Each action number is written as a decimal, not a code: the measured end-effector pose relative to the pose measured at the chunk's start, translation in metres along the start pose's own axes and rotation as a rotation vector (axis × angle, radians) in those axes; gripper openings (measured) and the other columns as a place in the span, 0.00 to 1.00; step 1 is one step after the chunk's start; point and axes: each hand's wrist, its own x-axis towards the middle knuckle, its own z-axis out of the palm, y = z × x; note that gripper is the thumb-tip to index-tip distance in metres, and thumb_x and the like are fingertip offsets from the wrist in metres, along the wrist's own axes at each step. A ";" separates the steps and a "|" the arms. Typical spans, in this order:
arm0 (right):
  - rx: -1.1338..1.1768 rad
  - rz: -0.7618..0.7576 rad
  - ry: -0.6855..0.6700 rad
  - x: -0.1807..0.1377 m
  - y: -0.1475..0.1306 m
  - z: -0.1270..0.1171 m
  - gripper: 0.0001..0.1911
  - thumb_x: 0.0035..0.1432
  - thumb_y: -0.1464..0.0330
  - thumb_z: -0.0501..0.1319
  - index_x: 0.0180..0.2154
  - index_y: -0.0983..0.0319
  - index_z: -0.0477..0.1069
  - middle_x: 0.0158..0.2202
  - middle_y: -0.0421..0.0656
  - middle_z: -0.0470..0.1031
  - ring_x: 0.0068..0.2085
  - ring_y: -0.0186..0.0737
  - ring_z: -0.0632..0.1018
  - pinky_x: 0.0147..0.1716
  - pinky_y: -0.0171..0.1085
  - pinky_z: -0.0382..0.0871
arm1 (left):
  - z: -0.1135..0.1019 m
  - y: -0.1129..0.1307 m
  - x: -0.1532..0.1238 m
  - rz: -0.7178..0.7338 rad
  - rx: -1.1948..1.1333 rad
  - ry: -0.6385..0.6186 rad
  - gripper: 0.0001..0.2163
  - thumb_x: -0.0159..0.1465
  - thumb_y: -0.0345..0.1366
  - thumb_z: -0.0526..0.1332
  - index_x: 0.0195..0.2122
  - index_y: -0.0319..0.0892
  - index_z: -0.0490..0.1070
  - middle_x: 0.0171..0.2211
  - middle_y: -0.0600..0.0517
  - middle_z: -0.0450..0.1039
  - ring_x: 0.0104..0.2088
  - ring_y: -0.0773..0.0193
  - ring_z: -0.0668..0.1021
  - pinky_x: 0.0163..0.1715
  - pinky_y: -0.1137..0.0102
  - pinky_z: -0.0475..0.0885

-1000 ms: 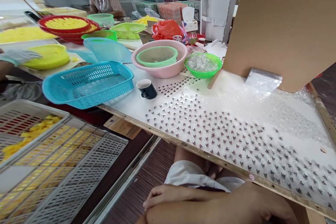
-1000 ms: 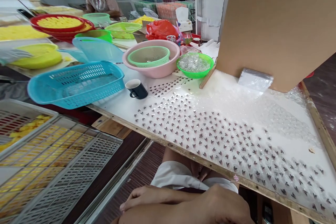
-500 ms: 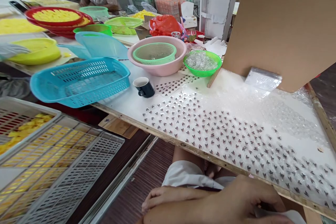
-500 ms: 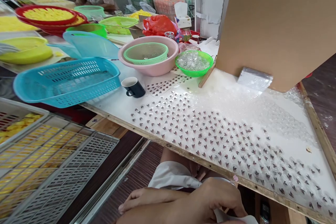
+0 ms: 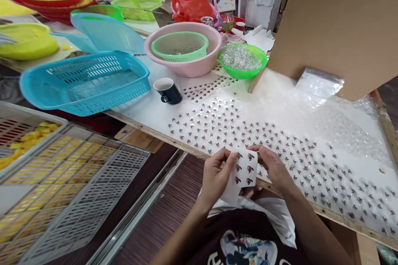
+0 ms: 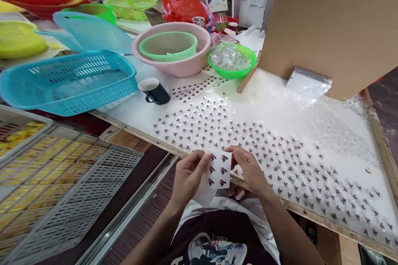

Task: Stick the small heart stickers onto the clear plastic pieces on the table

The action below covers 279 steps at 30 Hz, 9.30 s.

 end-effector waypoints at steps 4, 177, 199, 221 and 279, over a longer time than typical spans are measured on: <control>0.002 0.066 -0.031 0.001 -0.003 -0.007 0.19 0.56 0.53 0.67 0.44 0.57 0.76 0.33 0.42 0.77 0.33 0.41 0.78 0.29 0.37 0.74 | 0.004 -0.008 -0.001 -0.008 0.089 0.000 0.16 0.66 0.41 0.60 0.22 0.40 0.66 0.20 0.57 0.64 0.23 0.69 0.66 0.25 0.74 0.63; -0.512 -0.093 -0.203 0.104 0.038 -0.004 0.05 0.59 0.64 0.62 0.35 0.58 0.71 0.35 0.41 0.70 0.33 0.37 0.68 0.35 0.38 0.64 | -0.013 -0.085 0.044 -0.103 0.008 0.092 0.10 0.64 0.40 0.62 0.31 0.39 0.72 0.25 0.55 0.69 0.26 0.68 0.68 0.27 0.74 0.63; -0.478 -0.031 -0.233 0.101 0.032 -0.002 0.03 0.58 0.67 0.62 0.36 0.58 0.72 0.33 0.40 0.72 0.33 0.37 0.70 0.35 0.38 0.64 | -0.011 -0.082 0.042 -0.090 0.023 0.062 0.08 0.65 0.38 0.60 0.31 0.40 0.71 0.24 0.56 0.66 0.26 0.68 0.66 0.26 0.74 0.61; -0.097 -0.144 -0.030 0.150 0.018 0.003 0.20 0.56 0.65 0.66 0.47 0.55 0.59 0.33 0.38 0.73 0.36 0.39 0.75 0.39 0.41 0.69 | -0.016 -0.080 0.050 0.009 0.074 0.106 0.12 0.67 0.39 0.59 0.27 0.41 0.69 0.22 0.56 0.66 0.23 0.69 0.65 0.25 0.74 0.61; -1.059 0.098 0.242 0.331 0.060 -0.066 0.04 0.51 0.72 0.62 0.33 0.60 0.73 0.33 0.44 0.78 0.38 0.46 0.77 0.43 0.41 0.66 | -0.019 -0.106 0.045 0.061 0.166 0.143 0.11 0.69 0.37 0.57 0.30 0.42 0.70 0.23 0.56 0.67 0.23 0.68 0.67 0.26 0.73 0.62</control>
